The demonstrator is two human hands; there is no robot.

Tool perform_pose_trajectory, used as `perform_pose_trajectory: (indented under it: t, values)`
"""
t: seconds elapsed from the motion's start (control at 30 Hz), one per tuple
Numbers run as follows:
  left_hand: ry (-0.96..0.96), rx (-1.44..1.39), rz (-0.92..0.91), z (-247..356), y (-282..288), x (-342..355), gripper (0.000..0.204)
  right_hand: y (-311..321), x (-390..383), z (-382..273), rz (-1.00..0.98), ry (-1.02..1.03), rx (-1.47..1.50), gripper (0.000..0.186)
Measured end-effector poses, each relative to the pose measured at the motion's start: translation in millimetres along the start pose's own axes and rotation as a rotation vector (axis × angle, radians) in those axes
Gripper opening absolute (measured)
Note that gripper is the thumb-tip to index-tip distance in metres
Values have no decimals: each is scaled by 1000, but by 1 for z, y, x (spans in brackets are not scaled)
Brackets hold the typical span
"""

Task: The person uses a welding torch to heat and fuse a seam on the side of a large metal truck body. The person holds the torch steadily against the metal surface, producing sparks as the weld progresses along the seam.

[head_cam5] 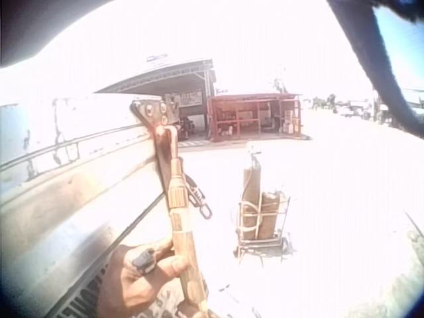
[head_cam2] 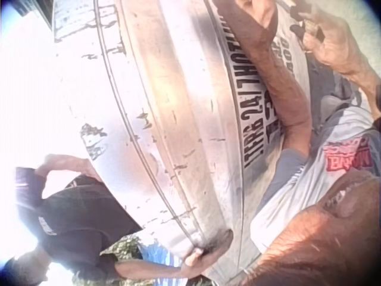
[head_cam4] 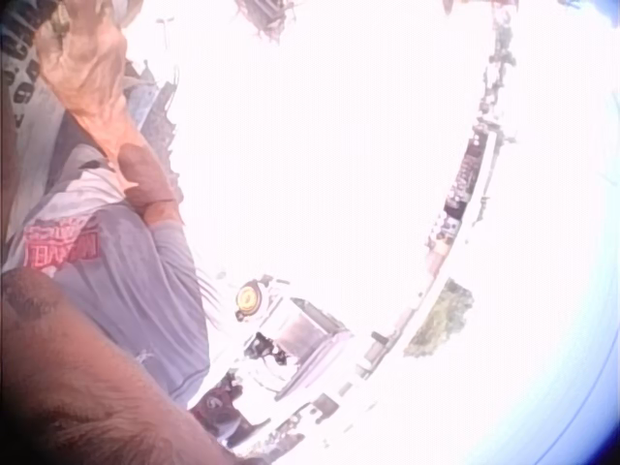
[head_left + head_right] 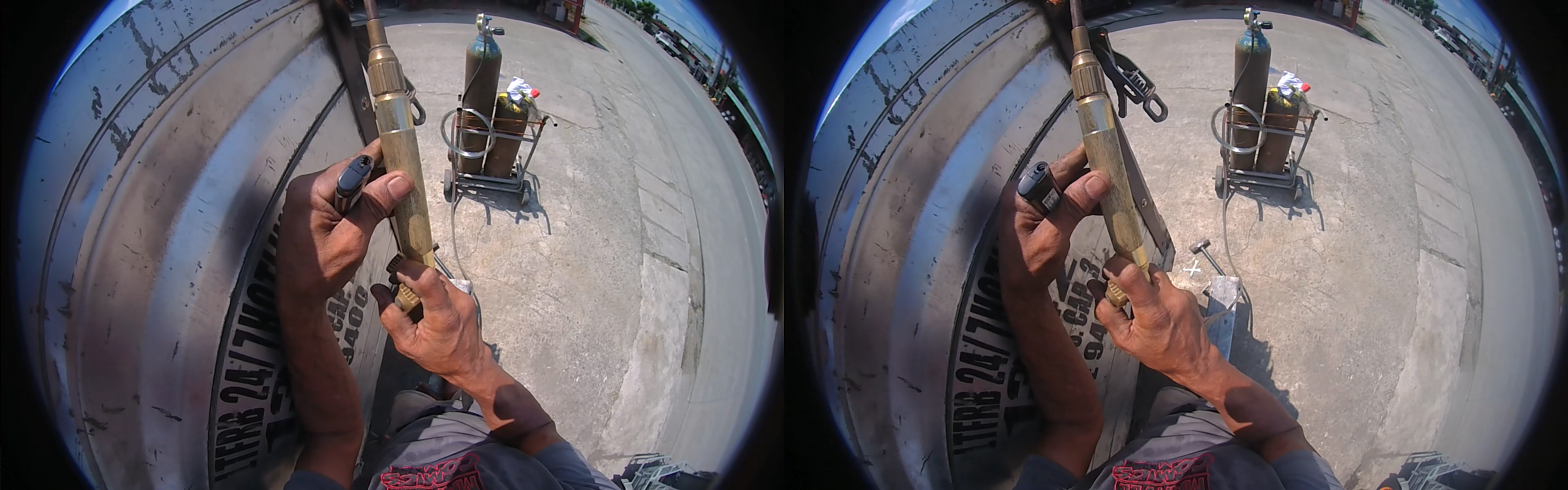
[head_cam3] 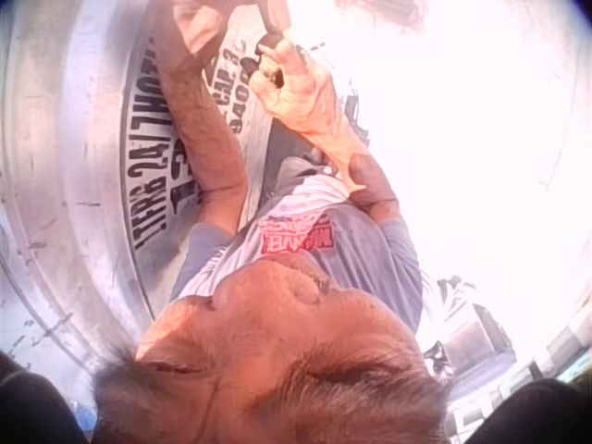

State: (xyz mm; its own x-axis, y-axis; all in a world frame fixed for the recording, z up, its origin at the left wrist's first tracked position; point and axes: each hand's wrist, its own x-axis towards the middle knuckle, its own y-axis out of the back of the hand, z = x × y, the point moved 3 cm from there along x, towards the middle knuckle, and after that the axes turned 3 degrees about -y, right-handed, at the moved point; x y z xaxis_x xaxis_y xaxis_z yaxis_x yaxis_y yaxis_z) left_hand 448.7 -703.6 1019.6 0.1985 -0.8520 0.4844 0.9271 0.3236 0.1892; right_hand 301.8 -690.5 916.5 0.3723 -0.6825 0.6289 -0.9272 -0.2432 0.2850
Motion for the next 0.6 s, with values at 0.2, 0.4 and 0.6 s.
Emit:
perform_pose_trajectory:
  t: [0.2,0.4,0.6]
  values:
    - [2,33,-6,6,-1,1,46,3,1,-1,-16,-26,-15,47]
    - [-11,-2,-13,3,-1,1,44,2,3,0,20,4,-21,48]
    - [7,4,-16,1,0,0,43,3,3,-3,20,-1,-16,47]
